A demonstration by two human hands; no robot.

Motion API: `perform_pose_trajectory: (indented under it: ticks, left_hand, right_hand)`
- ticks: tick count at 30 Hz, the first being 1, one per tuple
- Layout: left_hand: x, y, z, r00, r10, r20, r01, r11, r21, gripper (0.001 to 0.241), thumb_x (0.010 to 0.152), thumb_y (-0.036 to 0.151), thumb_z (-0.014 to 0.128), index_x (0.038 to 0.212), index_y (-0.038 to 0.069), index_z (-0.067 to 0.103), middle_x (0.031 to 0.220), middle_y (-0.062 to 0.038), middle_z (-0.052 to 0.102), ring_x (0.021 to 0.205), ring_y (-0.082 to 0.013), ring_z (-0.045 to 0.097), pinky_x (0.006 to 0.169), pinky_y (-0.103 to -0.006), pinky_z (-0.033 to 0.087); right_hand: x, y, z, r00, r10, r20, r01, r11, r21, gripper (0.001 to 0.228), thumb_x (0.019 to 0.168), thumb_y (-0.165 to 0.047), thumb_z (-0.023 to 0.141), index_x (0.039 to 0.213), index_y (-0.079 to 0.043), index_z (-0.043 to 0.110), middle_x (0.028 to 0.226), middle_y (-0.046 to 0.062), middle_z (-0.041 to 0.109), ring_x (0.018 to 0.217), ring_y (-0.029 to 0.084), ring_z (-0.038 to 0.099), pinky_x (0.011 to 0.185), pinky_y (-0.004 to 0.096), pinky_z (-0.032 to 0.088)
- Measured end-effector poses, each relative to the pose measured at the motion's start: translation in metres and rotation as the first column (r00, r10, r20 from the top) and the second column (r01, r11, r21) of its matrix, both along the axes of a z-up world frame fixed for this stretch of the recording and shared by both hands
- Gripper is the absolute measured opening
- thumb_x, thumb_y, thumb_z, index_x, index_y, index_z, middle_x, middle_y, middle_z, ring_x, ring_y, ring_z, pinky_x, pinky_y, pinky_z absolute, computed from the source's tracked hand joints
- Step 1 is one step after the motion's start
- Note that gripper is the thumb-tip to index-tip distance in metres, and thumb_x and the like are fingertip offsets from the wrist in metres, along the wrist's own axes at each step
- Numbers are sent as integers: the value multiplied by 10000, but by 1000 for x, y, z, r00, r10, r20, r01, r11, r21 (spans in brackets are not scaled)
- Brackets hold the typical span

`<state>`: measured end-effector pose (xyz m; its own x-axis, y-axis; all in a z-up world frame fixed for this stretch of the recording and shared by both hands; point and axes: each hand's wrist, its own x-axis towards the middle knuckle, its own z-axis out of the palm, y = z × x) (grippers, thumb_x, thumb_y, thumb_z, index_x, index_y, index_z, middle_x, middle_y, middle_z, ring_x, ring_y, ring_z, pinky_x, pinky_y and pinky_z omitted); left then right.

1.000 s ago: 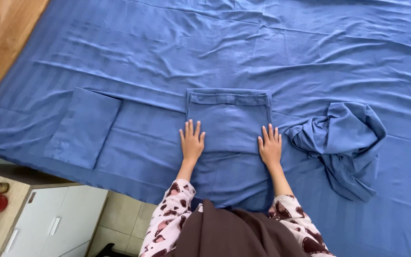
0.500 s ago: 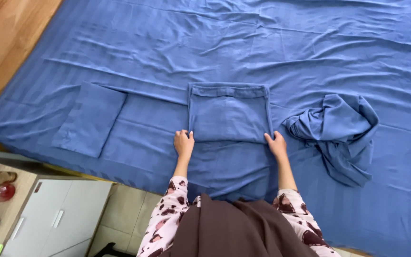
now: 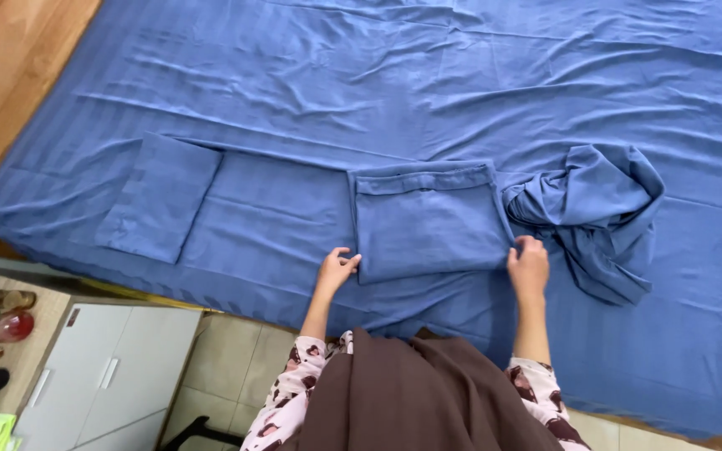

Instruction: The person folds a blue pillowcase and a blue fitted sheet on a bed. They smooth the fabric, fold the items into neat rectangles, and place the folded bedding on the bed surface.

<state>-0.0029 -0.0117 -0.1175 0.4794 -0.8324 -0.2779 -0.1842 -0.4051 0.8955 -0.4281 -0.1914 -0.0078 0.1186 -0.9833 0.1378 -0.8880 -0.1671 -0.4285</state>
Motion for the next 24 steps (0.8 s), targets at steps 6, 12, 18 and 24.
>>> perform_pose_trajectory:
  ticks: [6,12,18,24]
  left_hand:
    - [-33,-26,37,894,105,435,-90,994,-55,663,807,511,814,1286,86,641,838,-90,749,779,-296,726,714,-428,563]
    - [-29,-26,43,944,141,299,-134,990,-42,605,779,458,838,1228,92,663,803,-74,751,735,-238,740,675,-381,567]
    - [-23,-24,25,969,115,219,-92,989,-113,595,812,439,838,1237,63,657,866,-76,779,779,-184,758,704,-324,576]
    - [-19,-25,24,982,110,157,-97,992,-85,611,792,482,839,1179,33,691,872,-81,789,779,-177,759,710,-314,581]
  right_hand:
    - [102,34,27,908,391,149,-327,885,-332,491,979,-262,647,1403,-32,554,1496,229,522,1389,410,476,1162,485,365]
    - [136,38,-30,906,411,-105,-424,872,-244,552,1026,-310,491,1544,-123,453,1603,92,450,1474,317,407,1215,492,269]
    - [132,43,-21,897,436,-69,-439,868,-232,535,1044,-310,493,1545,-125,456,1605,102,447,1486,324,396,1221,491,265]
    - [132,44,-26,908,415,-57,-416,878,-236,519,1045,-315,494,1530,-130,478,1598,101,458,1484,309,402,1222,482,266]
